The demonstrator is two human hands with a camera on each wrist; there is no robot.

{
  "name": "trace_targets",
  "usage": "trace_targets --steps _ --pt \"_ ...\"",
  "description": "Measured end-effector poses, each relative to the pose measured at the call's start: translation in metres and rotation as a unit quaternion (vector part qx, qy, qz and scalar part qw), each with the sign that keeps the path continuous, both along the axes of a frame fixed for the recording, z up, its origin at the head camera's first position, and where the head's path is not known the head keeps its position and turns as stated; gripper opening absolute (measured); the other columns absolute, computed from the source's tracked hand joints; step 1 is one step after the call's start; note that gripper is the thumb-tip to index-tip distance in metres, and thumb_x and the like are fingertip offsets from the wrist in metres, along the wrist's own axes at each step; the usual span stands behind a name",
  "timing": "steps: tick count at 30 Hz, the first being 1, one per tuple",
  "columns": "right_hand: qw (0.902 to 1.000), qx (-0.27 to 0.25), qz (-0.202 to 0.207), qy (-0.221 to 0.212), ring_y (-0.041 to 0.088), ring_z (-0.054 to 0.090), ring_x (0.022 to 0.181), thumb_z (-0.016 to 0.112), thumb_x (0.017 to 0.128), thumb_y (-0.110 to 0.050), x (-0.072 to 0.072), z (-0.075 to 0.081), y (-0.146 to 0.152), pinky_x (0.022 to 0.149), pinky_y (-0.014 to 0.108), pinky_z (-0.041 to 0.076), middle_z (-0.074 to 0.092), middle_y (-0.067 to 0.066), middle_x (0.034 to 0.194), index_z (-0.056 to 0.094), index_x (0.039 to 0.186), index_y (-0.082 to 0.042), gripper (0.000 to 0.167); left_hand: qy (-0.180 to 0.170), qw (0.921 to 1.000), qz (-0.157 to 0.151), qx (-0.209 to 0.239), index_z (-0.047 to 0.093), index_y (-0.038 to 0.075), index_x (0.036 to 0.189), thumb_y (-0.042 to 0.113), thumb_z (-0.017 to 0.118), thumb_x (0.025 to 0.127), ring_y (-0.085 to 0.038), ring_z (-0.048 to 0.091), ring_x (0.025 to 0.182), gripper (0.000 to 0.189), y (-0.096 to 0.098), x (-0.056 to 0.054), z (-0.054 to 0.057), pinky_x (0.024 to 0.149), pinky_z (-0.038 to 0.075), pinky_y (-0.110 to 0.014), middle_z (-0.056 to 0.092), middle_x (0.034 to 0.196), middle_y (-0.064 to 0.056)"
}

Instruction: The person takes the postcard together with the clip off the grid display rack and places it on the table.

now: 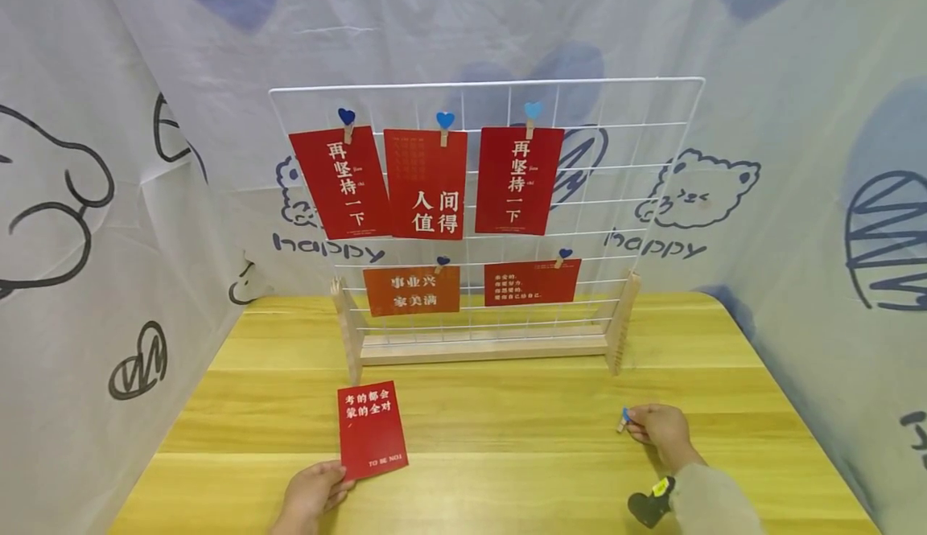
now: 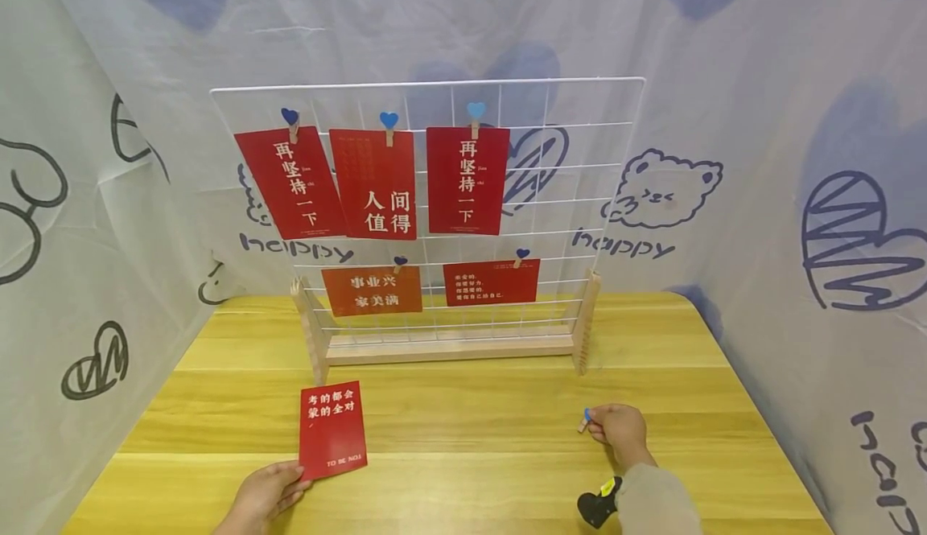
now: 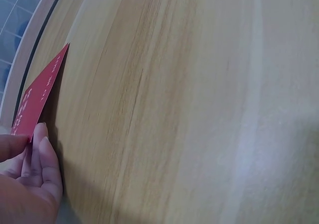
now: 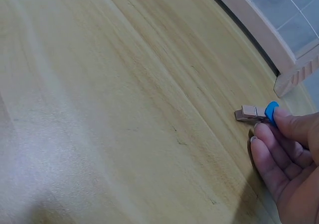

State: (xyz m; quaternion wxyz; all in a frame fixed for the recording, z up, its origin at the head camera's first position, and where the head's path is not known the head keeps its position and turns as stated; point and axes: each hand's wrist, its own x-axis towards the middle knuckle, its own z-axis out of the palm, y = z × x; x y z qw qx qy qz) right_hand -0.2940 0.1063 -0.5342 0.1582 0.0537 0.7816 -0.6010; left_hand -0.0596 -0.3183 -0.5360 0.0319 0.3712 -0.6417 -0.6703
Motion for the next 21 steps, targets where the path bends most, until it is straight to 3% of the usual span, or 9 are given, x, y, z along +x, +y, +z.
trace_targets --steps 11,21 --pt "0.9993 -0.017 -0.031 -0.010 0.007 0.057 0.052 0.053 0.079 0.004 -0.002 -0.009 0.000 0.052 0.019 0.049 0.059 0.003 0.058 0.051 0.095 0.022 0.025 -0.012 0.9998 0.012 -0.004 0.046 -0.019 0.102 -0.002 0.045 0.086 -0.014 0.059 0.062 0.023 0.001 0.000 0.006 0.063 0.050 -0.027 0.060 0.067 -0.007" --pt "0.9995 -0.013 -0.029 -0.002 0.007 0.057 0.052 0.052 0.079 0.004 -0.002 -0.010 0.000 0.051 0.019 0.048 0.060 0.003 0.059 0.052 0.095 0.022 0.024 -0.024 0.9992 0.017 -0.025 0.048 -0.020 0.097 -0.003 0.046 0.084 -0.012 0.058 0.057 0.021 0.003 -0.003 0.008 0.058 0.050 -0.024 0.059 0.064 -0.007"
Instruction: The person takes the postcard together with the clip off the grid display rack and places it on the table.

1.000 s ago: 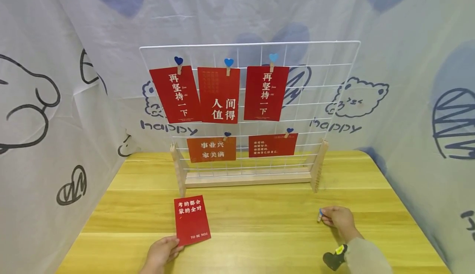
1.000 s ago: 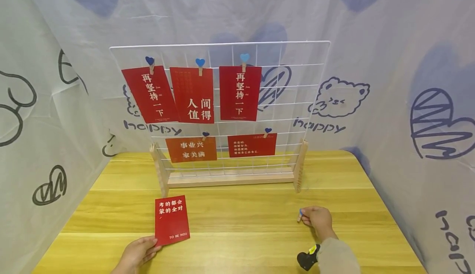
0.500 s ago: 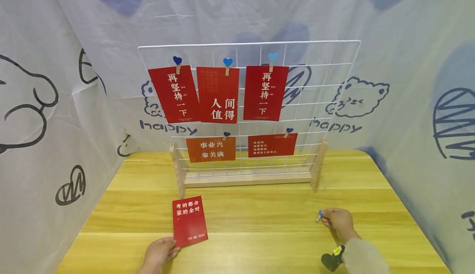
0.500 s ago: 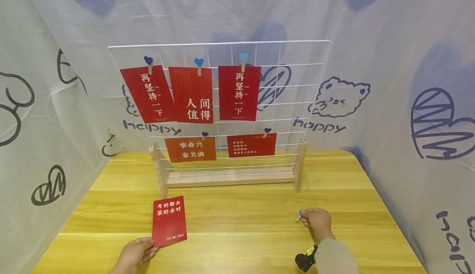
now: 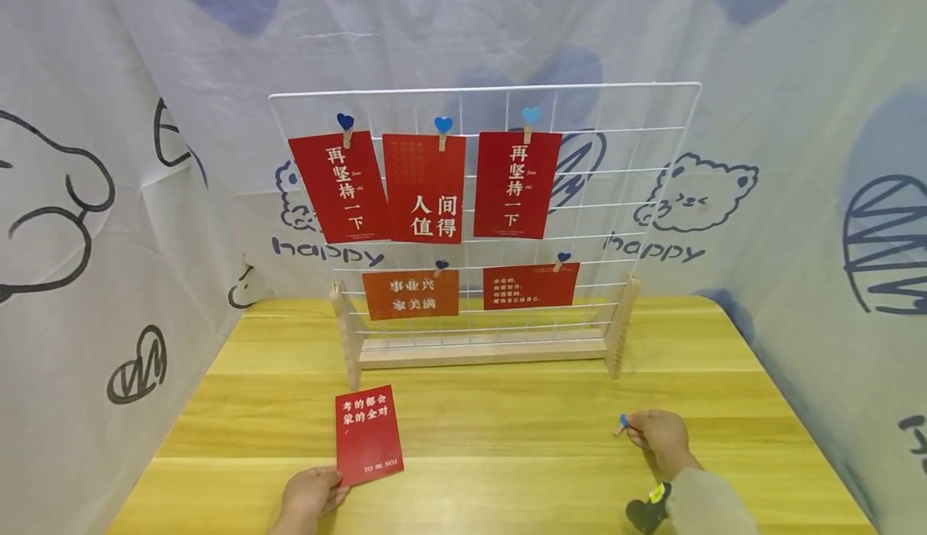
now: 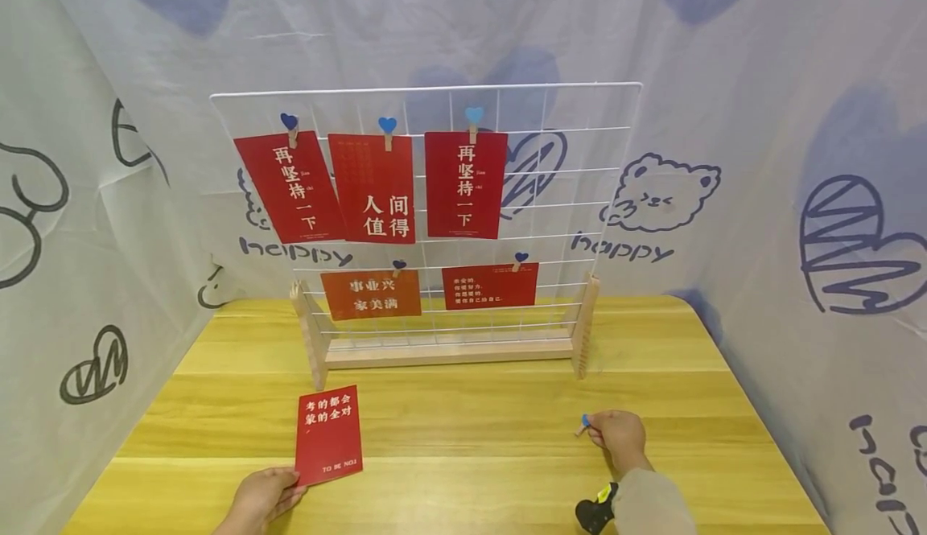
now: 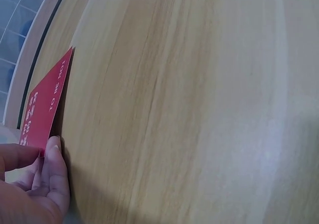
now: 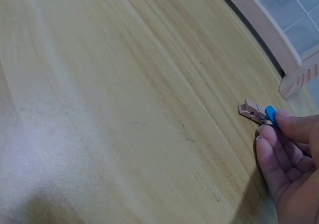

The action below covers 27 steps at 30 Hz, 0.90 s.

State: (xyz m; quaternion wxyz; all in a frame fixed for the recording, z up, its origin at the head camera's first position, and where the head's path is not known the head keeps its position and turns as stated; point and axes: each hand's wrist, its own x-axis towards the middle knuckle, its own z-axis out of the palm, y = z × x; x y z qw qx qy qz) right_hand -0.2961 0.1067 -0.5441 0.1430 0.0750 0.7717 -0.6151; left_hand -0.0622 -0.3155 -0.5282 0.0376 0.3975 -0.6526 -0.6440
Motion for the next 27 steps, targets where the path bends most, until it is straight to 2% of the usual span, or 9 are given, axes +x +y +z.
trace_targets --steps 8,12,22,27 --pt "1.0000 0.003 0.006 -0.006 0.008 0.057 0.052 0.050 0.080 0.003 0.000 0.005 -0.001 0.052 0.019 0.049 0.059 0.004 0.059 0.052 0.094 0.021 0.023 -0.010 0.9999 0.007 0.003 0.046 -0.021 0.102 -0.002 0.045 0.084 -0.012 0.057 0.057 0.026 -0.007 0.002 0.001 0.059 0.050 -0.025 0.058 0.069 -0.011" --pt "0.9998 0.013 0.013 -0.008 0.008 0.057 0.052 0.049 0.081 0.001 0.001 0.006 -0.001 0.053 0.020 0.049 0.059 0.003 0.059 0.051 0.096 0.021 0.024 -0.001 1.0000 -0.005 0.008 0.043 -0.022 0.105 -0.001 0.044 0.085 -0.012 0.056 0.058 0.029 -0.010 0.004 0.002 0.060 0.050 -0.025 0.057 0.073 -0.013" --pt "0.9995 0.030 0.013 -0.008 0.009 0.058 0.053 0.049 0.082 -0.001 0.002 0.006 0.002 0.053 0.021 0.050 0.059 0.004 0.060 0.051 0.098 0.020 0.026 -0.001 1.0000 -0.007 0.007 0.045 -0.022 0.099 -0.001 0.044 0.082 -0.011 0.056 0.058 0.027 -0.011 0.006 0.007 0.061 0.050 -0.026 0.057 0.071 -0.011" --pt "0.9995 0.026 0.018 -0.008 0.010 0.058 0.055 0.047 0.084 -0.001 0.005 0.009 0.003 0.055 0.021 0.050 0.058 0.005 0.063 0.050 0.099 0.020 0.027 -0.014 0.9995 -0.028 -0.010 0.043 -0.024 0.101 0.000 0.044 0.081 -0.013 0.057 0.059 0.032 -0.012 0.007 0.012 0.063 0.050 -0.028 0.058 0.073 -0.014"
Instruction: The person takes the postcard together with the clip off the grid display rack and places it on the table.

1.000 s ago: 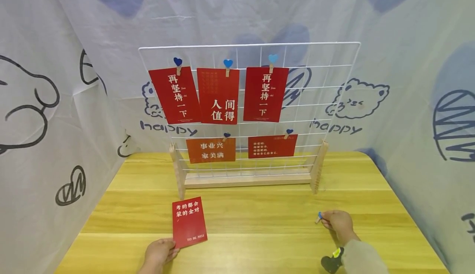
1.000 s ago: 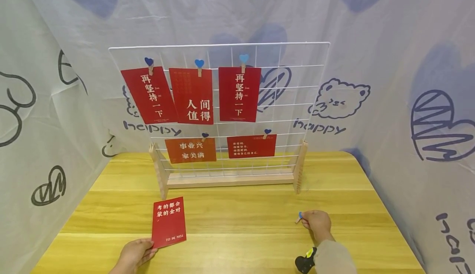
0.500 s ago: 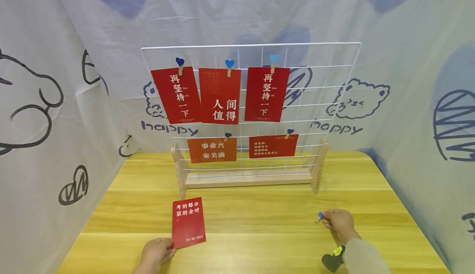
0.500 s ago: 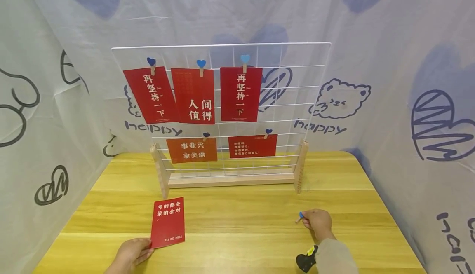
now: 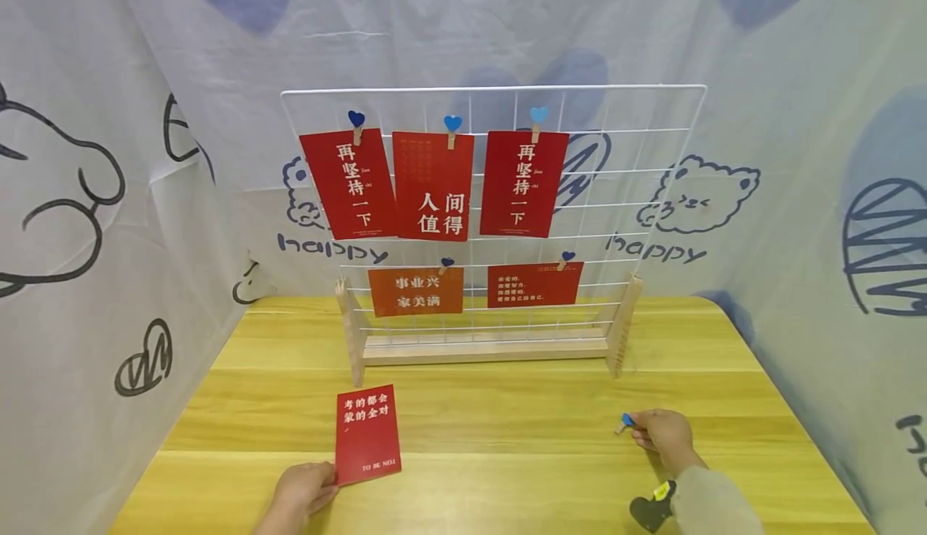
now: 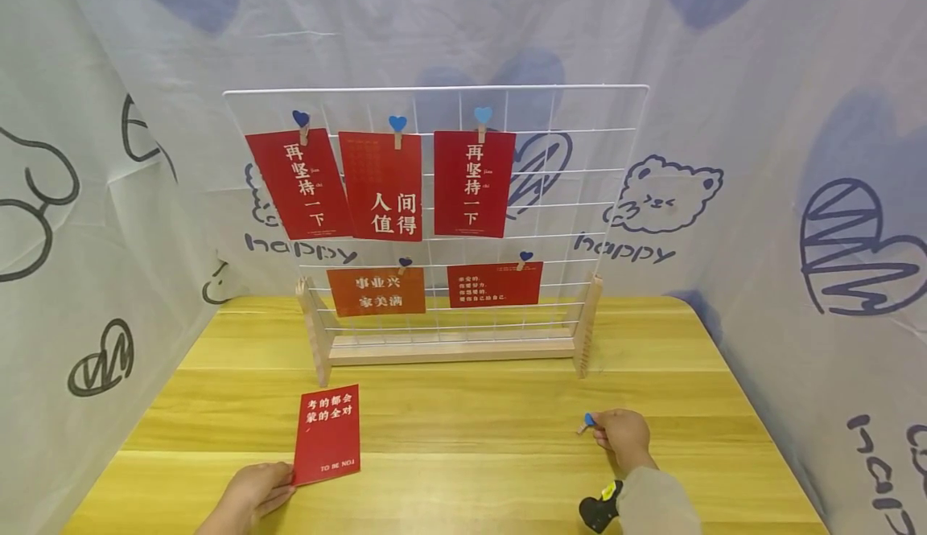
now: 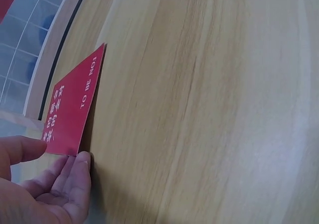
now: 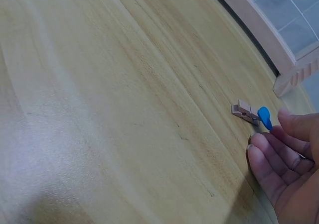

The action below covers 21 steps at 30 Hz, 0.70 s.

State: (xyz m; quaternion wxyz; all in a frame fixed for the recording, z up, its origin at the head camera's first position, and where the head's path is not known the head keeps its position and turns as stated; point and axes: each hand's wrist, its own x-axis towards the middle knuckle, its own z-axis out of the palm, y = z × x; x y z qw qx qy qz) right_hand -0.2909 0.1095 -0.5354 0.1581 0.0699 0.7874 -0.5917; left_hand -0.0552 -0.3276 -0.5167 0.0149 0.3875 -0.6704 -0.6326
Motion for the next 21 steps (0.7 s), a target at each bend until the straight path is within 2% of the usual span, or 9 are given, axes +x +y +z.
trace_targets --steps 3,8,16,21 --pt "1.0000 -0.006 -0.005 -0.003 0.009 0.058 0.055 0.047 0.084 -0.001 0.0002 0.0007 0.0004 0.056 0.021 0.050 0.058 0.005 0.063 0.050 0.100 0.020 0.027 -0.001 0.9999 -0.013 -0.003 0.040 -0.025 0.104 0.002 0.045 0.080 -0.015 0.057 0.062 0.036 -0.0006 0.0002 0.0027 0.066 0.050 -0.030 0.058 0.075 -0.016" --pt "0.9999 -0.010 -0.008 -0.005 0.010 0.057 0.055 0.048 0.083 -0.002 0.0003 0.0007 0.0013 0.055 0.022 0.050 0.057 0.005 0.063 0.050 0.100 0.019 0.028 -0.007 0.9998 -0.016 0.006 0.038 -0.026 0.106 0.003 0.044 0.082 -0.017 0.058 0.065 0.038 -0.0023 0.0012 0.0053 0.068 0.050 -0.031 0.058 0.078 -0.018" --pt "0.9999 0.011 0.007 0.000 0.012 0.058 0.058 0.050 0.083 -0.005 0.0008 -0.0015 0.0048 0.056 0.023 0.050 0.058 0.005 0.066 0.051 0.101 0.018 0.029 -0.022 0.9992 -0.031 0.015 0.033 -0.026 0.111 0.007 0.045 0.084 -0.020 0.058 0.071 0.045 -0.0059 0.0021 0.0061 0.072 0.048 -0.033 0.056 0.088 -0.027" --pt "0.9998 0.018 0.006 0.001 0.012 0.056 0.058 0.051 0.082 -0.006 0.0013 0.0009 0.0058 0.055 0.024 0.049 0.057 0.004 0.064 0.053 0.097 0.016 0.027 -0.019 0.9982 -0.055 0.015 0.031 -0.025 0.114 0.014 0.045 0.086 -0.030 0.057 0.082 0.050 -0.0077 0.0008 0.0039 0.078 0.045 -0.039 0.052 0.099 -0.033"
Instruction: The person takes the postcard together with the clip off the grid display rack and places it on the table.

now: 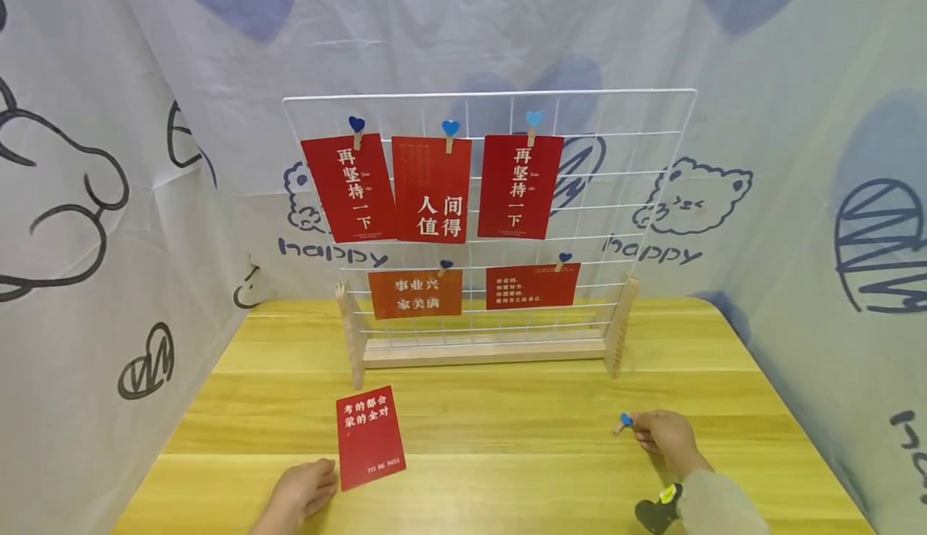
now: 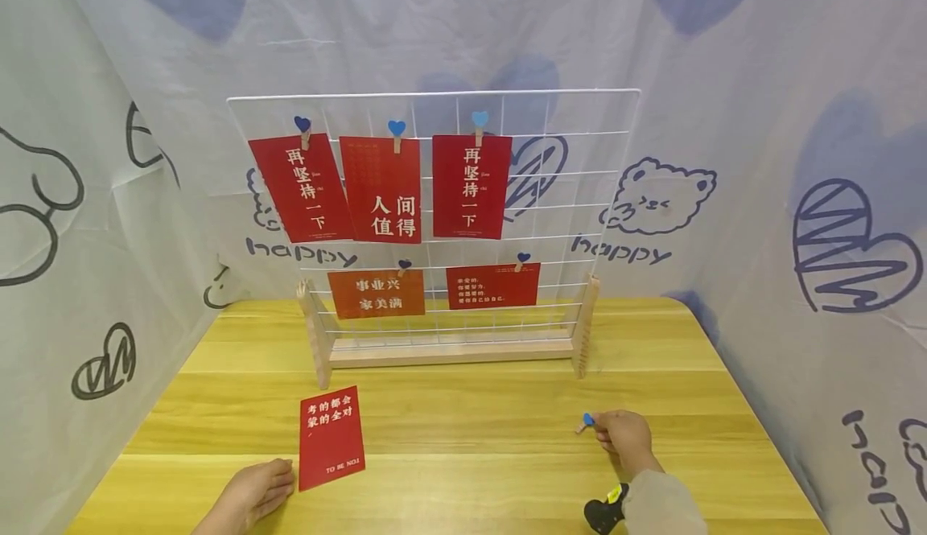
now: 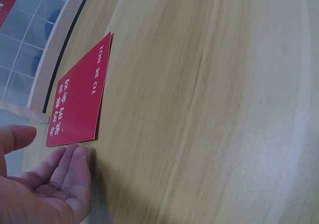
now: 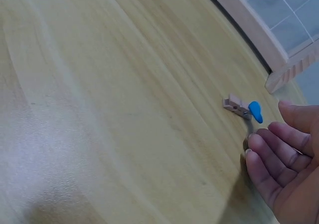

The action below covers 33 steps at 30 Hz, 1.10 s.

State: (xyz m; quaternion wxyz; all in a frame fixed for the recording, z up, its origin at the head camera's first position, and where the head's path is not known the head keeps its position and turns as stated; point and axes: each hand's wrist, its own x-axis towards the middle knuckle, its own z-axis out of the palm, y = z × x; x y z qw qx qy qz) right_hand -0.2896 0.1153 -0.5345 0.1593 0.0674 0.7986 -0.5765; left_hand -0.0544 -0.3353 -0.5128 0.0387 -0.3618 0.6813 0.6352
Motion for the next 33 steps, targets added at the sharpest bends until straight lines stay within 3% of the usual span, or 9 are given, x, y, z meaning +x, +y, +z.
trace_targets --steps 3,6,11,18,25,30,33 --pt "0.9999 0.004 0.006 0.016 0.013 0.055 0.058 0.052 0.082 -0.008 0.001 0.006 0.000 0.055 0.025 0.048 0.057 0.004 0.064 0.054 0.095 0.016 0.027 0.016 0.9999 -0.002 0.000 0.032 -0.023 0.115 0.016 0.045 0.086 -0.033 0.057 0.086 0.050 0.000 -0.002 -0.001 0.078 0.045 -0.041 0.052 0.101 -0.032" --pt "0.9990 0.022 0.021 0.032 0.013 0.054 0.058 0.052 0.084 -0.013 0.001 0.013 -0.001 0.056 0.026 0.047 0.057 0.004 0.063 0.054 0.093 0.017 0.031 0.036 0.9993 0.005 0.002 0.034 -0.021 0.115 0.014 0.045 0.086 -0.027 0.058 0.081 0.047 0.001 -0.004 0.002 0.075 0.047 -0.038 0.054 0.098 -0.028" --pt "0.9964 0.044 0.054 0.048 0.013 0.055 0.066 0.052 0.085 -0.021 0.001 0.025 -0.007 0.062 0.027 0.048 0.060 0.008 0.076 0.051 0.101 0.017 0.041 0.070 0.9973 0.010 0.016 0.036 -0.018 0.115 0.016 0.047 0.087 -0.022 0.057 0.081 0.045 0.006 -0.012 0.014 0.074 0.047 -0.035 0.054 0.099 -0.024" --pt "0.9939 0.031 0.083 0.066 0.024 0.057 0.085 0.049 0.087 -0.025 -0.002 0.043 -0.019 0.073 0.032 0.048 0.053 0.027 0.104 0.045 0.112 0.016 0.048 0.108 0.9928 -0.050 0.007 0.039 -0.015 0.115 0.024 0.048 0.087 -0.031 0.053 0.092 0.048 0.009 -0.027 0.025 0.079 0.044 -0.038 0.051 0.108 -0.025" --pt "0.9937 0.008 0.083 0.075 0.015 0.056 0.080 0.049 0.087 -0.025 -0.005 0.062 -0.030 0.077 0.035 0.046 0.056 0.020 0.100 0.044 0.114 0.013 0.047 0.125 0.9914 -0.036 0.001 0.043 -0.013 0.112 0.017 0.048 0.087 -0.031 0.054 0.092 0.039 0.026 -0.038 0.049 0.080 0.044 -0.040 0.054 0.103 -0.022" --pt "0.9917 -0.005 0.097 0.085 0.022 0.056 0.087 0.051 0.086 -0.029 -0.007 0.076 -0.036 0.077 0.034 0.046 0.054 0.023 0.104 0.044 0.114 0.013 0.051 0.136 0.9899 -0.038 -0.002 0.046 -0.010 0.109 0.014 0.047 0.087 -0.022 0.056 0.085 0.033 0.034 -0.046 0.064 0.078 0.045 -0.038 0.056 0.098 -0.014" --pt "0.9894 -0.013 0.109 0.096 0.025 0.055 0.089 0.051 0.086 -0.030 -0.010 0.087 -0.042 0.077 0.033 0.046 0.053 0.024 0.105 0.043 0.115 0.013 0.053 0.153 0.9870 -0.050 0.001 0.046 -0.010 0.110 0.015 0.047 0.087 -0.025 0.055 0.090 0.034 0.038 -0.052 0.071 0.081 0.044 -0.039 0.056 0.100 -0.014"
